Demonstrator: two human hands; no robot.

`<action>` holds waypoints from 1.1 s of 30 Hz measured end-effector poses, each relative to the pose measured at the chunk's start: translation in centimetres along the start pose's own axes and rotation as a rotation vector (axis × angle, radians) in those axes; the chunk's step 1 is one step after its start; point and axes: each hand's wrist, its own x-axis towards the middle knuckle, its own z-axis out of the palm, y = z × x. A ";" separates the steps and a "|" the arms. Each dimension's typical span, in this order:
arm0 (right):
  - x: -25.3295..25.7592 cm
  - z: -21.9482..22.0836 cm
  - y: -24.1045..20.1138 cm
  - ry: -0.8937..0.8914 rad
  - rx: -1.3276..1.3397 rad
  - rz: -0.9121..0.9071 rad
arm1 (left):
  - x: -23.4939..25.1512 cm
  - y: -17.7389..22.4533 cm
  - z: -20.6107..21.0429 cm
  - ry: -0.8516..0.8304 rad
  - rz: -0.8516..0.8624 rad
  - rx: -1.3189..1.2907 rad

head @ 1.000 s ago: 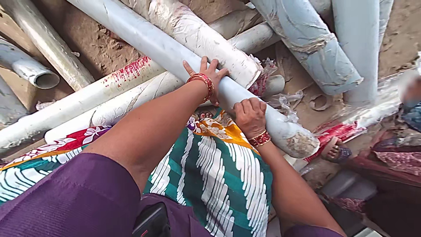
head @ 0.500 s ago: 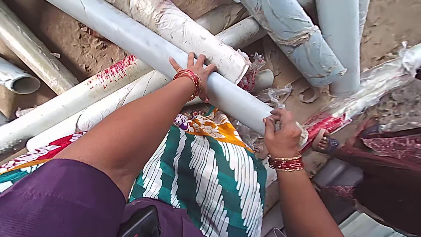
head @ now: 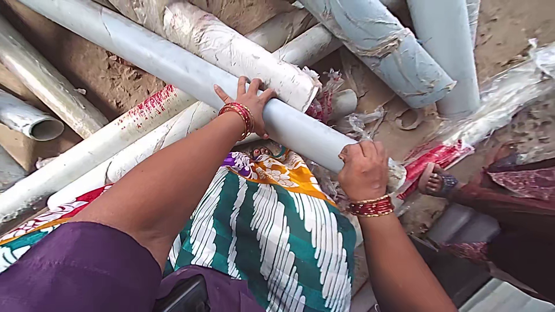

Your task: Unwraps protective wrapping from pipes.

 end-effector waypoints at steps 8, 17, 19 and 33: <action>0.5 0.4 -1.9 0.026 0.373 -0.060 | -3.6 -3.8 8.1 0.467 0.162 -0.025; 0.6 3.8 -3.5 0.249 0.152 -0.124 | -3.1 -4.0 4.9 0.310 0.169 0.122; 1.3 3.6 -3.8 0.173 0.125 -0.082 | -3.3 -4.2 5.6 0.380 0.203 0.124; -2.0 -0.5 -2.7 0.225 0.395 0.244 | -3.7 -6.2 4.3 0.452 0.389 0.109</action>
